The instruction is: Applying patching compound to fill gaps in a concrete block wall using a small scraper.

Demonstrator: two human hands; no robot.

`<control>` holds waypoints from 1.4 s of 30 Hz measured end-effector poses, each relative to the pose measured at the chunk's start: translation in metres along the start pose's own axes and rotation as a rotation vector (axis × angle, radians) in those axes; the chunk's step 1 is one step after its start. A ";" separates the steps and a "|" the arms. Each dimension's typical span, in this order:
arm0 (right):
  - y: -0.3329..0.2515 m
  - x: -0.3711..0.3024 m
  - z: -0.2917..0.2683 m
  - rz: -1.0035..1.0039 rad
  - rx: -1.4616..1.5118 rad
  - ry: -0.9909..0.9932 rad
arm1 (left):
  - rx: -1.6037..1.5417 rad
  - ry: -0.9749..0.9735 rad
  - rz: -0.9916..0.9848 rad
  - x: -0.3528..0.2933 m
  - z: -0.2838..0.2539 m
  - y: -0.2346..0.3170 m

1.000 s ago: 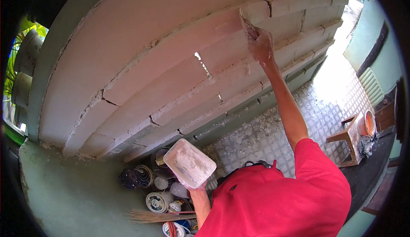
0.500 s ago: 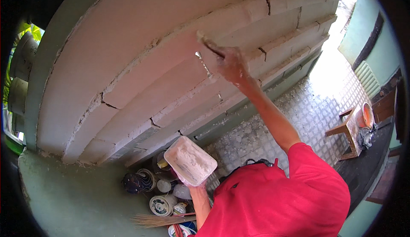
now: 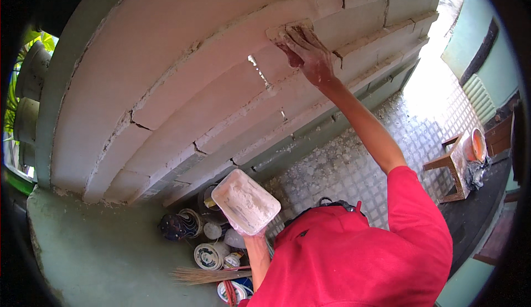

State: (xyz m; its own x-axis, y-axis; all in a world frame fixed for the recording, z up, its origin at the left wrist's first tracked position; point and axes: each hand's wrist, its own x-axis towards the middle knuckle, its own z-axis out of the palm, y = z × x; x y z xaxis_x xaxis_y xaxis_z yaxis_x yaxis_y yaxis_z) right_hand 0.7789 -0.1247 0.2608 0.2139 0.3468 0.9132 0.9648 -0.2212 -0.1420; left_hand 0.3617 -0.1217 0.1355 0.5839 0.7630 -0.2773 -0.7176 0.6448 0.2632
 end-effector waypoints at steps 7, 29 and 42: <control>0.023 -0.035 0.032 -0.062 0.001 0.057 | -0.018 0.041 0.006 -0.011 0.009 -0.003; -0.070 -0.007 0.031 0.380 0.459 0.115 | -0.017 0.068 0.071 -0.031 -0.009 0.012; 0.042 0.009 -0.017 0.620 0.051 -0.033 | 0.018 0.045 0.119 -0.042 -0.010 0.015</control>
State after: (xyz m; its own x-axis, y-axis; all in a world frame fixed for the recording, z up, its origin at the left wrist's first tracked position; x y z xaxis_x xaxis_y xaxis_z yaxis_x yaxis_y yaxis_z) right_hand 0.8190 -0.1468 0.2693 0.7408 0.1961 0.6425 0.6652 -0.3473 -0.6610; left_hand 0.3229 -0.1448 0.1416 0.4769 0.8318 -0.2839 -0.7737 0.5506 0.3135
